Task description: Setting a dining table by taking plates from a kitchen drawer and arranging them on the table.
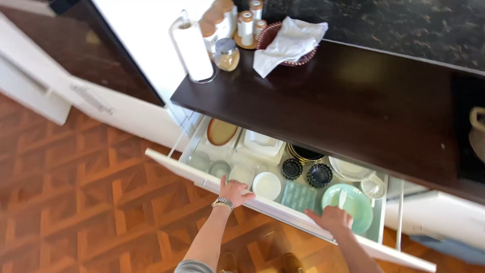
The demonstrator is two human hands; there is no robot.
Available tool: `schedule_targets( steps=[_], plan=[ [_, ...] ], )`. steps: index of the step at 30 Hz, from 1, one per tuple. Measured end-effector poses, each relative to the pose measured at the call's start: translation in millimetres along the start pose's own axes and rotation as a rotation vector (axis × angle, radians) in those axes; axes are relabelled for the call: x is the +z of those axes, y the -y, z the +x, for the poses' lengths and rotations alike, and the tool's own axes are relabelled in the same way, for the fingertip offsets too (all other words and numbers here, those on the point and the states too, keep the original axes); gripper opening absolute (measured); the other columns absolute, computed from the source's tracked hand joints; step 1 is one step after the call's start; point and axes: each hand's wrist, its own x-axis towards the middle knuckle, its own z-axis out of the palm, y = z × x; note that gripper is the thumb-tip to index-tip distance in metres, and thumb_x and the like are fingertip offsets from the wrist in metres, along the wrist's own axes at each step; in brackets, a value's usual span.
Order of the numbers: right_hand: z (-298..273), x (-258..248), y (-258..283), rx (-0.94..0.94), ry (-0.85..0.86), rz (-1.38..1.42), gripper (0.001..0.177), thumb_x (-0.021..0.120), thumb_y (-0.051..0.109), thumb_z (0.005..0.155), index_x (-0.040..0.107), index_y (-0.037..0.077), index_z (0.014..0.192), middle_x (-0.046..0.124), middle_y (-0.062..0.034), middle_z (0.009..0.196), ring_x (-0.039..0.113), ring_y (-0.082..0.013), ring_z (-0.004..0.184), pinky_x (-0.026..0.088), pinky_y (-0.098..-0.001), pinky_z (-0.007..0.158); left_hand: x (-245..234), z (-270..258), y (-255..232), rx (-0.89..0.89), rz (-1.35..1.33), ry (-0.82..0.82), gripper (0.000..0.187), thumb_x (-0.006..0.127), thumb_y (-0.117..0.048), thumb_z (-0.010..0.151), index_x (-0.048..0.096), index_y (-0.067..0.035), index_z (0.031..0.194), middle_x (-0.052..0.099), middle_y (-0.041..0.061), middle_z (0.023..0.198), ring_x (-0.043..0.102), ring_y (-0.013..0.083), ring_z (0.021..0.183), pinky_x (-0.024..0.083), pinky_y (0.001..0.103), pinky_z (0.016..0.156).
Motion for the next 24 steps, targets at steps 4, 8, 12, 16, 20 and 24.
schedule_targets(
  steps=[4,8,12,16,20,24],
  plan=[
    [-14.7,-5.1,54.9,0.014,0.007,0.159,0.081,0.031,0.099,0.077,0.048,0.020,0.068,0.057,0.0048,0.072,0.060,-0.0118,0.068,0.047,-0.0247,0.063,9.3,12.3,43.7,0.058,-0.032,0.082,0.066,0.055,-0.078,0.083,0.077,-0.025,0.116,0.078,0.002,0.104,0.067,0.0222,0.106,0.032,0.044,0.108],
    [-30.1,12.7,126.4,-0.171,-0.008,0.203,0.079,0.044,0.090,0.077,0.070,0.021,0.106,0.070,-0.0025,0.123,0.065,-0.0262,0.119,0.052,-0.0419,0.095,21.2,5.1,58.6,0.144,0.004,0.093,0.059,0.055,-0.081,0.079,0.080,-0.030,0.095,0.076,0.003,0.086,0.066,0.0266,0.096,0.035,0.045,0.095],
    [-41.3,36.3,149.6,-0.179,-0.072,0.278,0.071,0.057,0.091,0.071,0.070,0.024,0.092,0.070,0.0011,0.116,0.068,-0.0240,0.106,0.051,-0.0396,0.085,26.5,-12.6,67.4,0.200,-0.034,0.013,0.059,0.059,-0.083,0.076,0.082,-0.034,0.099,0.074,0.009,0.083,0.063,0.0287,0.094,0.038,0.044,0.091],
    [-39.0,60.9,149.7,-0.223,-0.132,0.288,0.071,0.058,0.090,0.074,0.064,0.022,0.090,0.072,-0.0024,0.106,0.070,-0.0232,0.095,0.053,-0.0396,0.078,3.6,-34.6,62.2,0.151,-0.059,0.203,0.065,0.057,-0.083,0.077,0.076,-0.033,0.113,0.070,-0.002,0.089,0.060,0.0186,0.094,0.039,0.041,0.101],
    [-51.8,60.8,149.5,-0.188,-0.062,0.276,0.070,0.063,0.090,0.069,0.068,0.023,0.089,0.073,0.0000,0.112,0.069,-0.0234,0.106,0.052,-0.0419,0.087,25.6,-41.3,68.7,0.232,-0.021,0.129,0.064,0.054,-0.084,0.080,0.079,-0.032,0.108,0.073,0.004,0.085,0.063,0.0237,0.092,0.040,0.046,0.091],
    [-50.4,50.4,152.2,-0.185,0.027,0.261,0.069,0.069,0.089,0.062,0.069,0.024,0.086,0.075,0.0021,0.102,0.069,-0.0217,0.101,0.049,-0.0359,0.082,19.7,-45.9,69.1,0.199,-0.072,0.184,0.064,0.060,-0.082,0.077,0.081,-0.027,0.101,0.075,0.005,0.086,0.064,0.0265,0.096,0.040,0.049,0.092]
  ],
)
